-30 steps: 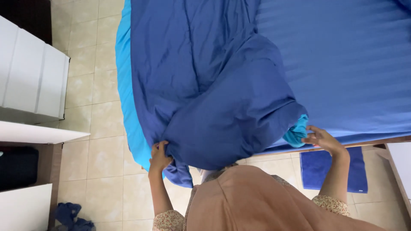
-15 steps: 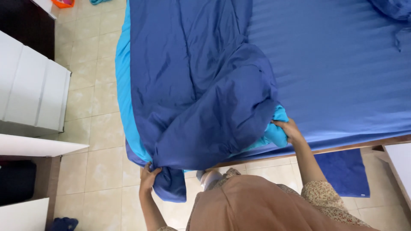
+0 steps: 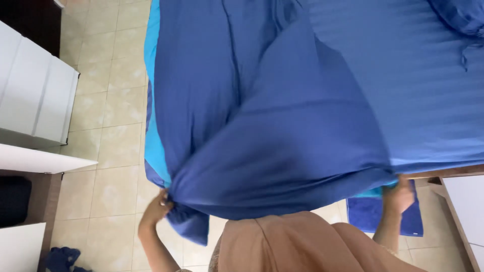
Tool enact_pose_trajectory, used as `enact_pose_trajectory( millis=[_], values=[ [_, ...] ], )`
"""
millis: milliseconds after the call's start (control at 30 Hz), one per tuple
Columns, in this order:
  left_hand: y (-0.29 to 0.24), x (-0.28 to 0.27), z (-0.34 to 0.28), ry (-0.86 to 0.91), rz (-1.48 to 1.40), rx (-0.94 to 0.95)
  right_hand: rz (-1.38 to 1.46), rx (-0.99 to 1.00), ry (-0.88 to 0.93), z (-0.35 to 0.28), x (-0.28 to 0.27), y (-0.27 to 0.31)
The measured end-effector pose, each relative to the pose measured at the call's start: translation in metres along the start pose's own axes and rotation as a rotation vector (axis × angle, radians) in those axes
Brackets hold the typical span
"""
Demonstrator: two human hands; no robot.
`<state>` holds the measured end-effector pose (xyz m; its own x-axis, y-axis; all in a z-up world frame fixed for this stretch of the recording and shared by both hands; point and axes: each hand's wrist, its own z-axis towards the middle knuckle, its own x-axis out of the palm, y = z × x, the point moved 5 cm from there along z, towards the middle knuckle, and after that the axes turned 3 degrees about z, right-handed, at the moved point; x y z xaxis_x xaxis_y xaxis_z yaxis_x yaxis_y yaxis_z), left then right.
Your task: The person arranges several blue pillows on a bed, then picks up a folded light blue towel and places it on the floor. They then unfold a large blue duvet and spread it over the bed, smoothing it out.
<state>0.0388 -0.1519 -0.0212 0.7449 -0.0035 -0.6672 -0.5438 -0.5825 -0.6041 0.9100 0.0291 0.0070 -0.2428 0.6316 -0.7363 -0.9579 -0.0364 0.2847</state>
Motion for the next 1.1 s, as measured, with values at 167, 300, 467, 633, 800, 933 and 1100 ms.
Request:
enact_pose_trajectory(
  millis=[167, 300, 467, 633, 800, 933, 1100],
  values=[
    [0.033, 0.02, 0.006, 0.096, -0.023, -0.064, 0.093, 0.514, 0.62, -0.088, 0.04, -0.03],
    [0.007, -0.001, 0.08, -0.393, -0.14, 0.088, 0.674, 0.646, 0.467, -0.037, 0.023, -0.002],
    [-0.089, 0.035, 0.158, -0.465, 0.219, 0.109, 0.624, 0.547, 0.266, 0.051, 0.073, 0.054],
    [-0.113, 0.064, 0.196, -0.466, 0.25, 0.055, 0.071, 0.282, 0.378, 0.118, 0.142, 0.139],
    [-0.145, -0.071, 0.124, -0.585, 0.051, 0.233, 0.221, 0.204, 0.355, 0.171, 0.122, 0.078],
    [-0.16, -0.2, 0.069, -0.993, -0.073, 0.384, 0.381, 0.251, 0.059, 0.19, -0.02, 0.084],
    [-0.061, -0.224, 0.119, -1.205, 0.08, 0.261, 0.212, 0.177, 0.237, 0.014, 0.159, -0.024]
  ],
)
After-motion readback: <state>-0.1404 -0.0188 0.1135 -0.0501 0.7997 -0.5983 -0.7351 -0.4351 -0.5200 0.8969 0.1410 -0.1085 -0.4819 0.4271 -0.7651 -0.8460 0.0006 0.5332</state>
